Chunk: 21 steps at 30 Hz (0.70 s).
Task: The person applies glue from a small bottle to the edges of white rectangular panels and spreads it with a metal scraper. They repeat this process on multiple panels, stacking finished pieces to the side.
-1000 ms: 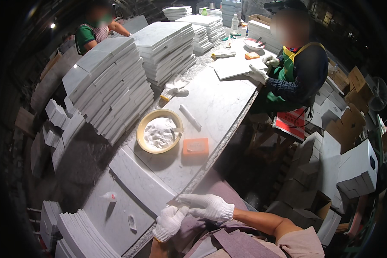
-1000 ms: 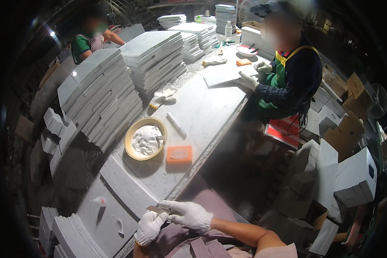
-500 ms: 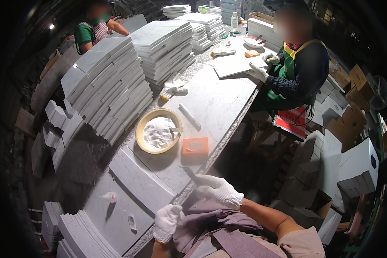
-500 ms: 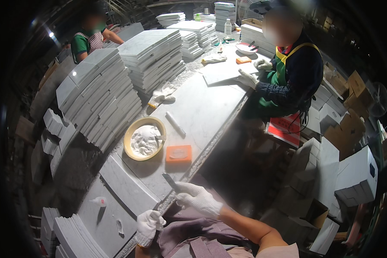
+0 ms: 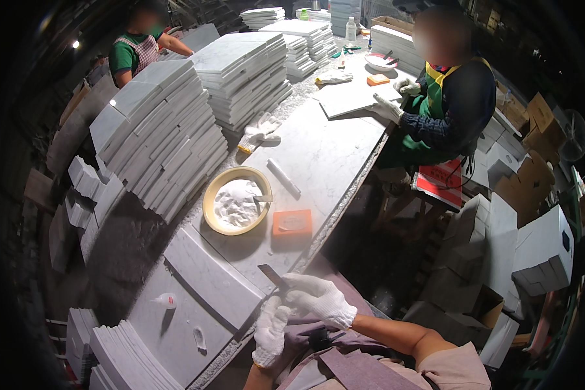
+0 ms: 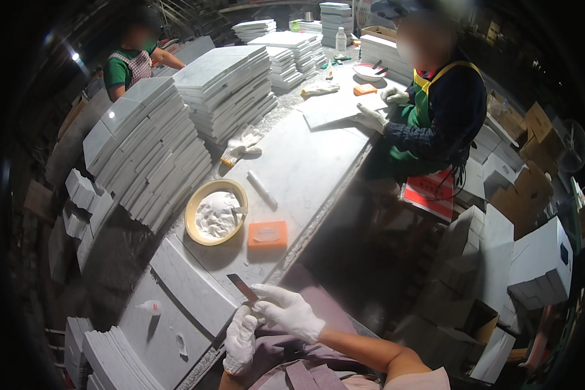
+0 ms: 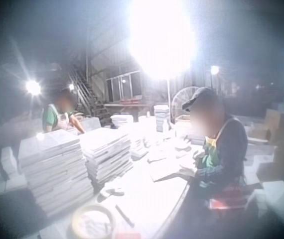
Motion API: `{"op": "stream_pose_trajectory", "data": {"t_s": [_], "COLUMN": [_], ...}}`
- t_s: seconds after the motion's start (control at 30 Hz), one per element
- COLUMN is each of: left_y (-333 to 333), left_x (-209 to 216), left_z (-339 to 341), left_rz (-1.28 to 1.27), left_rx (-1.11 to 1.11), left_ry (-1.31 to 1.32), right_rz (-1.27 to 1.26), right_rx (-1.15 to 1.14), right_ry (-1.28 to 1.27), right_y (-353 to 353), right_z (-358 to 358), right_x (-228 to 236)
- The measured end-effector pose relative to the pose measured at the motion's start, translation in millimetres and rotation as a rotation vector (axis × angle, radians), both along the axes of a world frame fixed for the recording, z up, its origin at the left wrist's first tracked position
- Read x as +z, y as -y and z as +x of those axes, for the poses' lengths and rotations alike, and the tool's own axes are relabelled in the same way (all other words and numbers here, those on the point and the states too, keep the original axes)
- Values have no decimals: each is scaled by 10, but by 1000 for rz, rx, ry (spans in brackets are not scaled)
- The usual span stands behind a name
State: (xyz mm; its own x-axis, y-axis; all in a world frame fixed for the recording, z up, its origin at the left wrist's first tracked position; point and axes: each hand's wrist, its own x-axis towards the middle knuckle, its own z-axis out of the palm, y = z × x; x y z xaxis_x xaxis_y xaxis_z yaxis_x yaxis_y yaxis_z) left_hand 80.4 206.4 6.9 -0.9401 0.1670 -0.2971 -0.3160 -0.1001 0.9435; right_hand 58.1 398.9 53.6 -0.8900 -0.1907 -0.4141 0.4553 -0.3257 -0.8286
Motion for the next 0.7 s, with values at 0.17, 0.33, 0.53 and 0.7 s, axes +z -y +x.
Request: {"op": "stream_pose_trajectory", "data": {"t_s": [0.17, 0.33, 0.53, 0.7], "left_y": [-109, -238, -247, -358], "left_x": [192, 282, 161, 272], "left_z": [-52, -33, -132, -177], "left_rz": [-163, -33, -185, -377], "left_rx": [-13, 154, 251, 330], "left_ry": [118, 106, 77, 27], "right_rz": [201, 343, 66, 127], "right_rx": [94, 9, 93, 106], "right_ry": [-110, -302, -134, -269], "right_y": [38, 170, 49, -65], "right_z": [93, 99, 48, 97], "right_x": [-146, -212, -183, -137]}}
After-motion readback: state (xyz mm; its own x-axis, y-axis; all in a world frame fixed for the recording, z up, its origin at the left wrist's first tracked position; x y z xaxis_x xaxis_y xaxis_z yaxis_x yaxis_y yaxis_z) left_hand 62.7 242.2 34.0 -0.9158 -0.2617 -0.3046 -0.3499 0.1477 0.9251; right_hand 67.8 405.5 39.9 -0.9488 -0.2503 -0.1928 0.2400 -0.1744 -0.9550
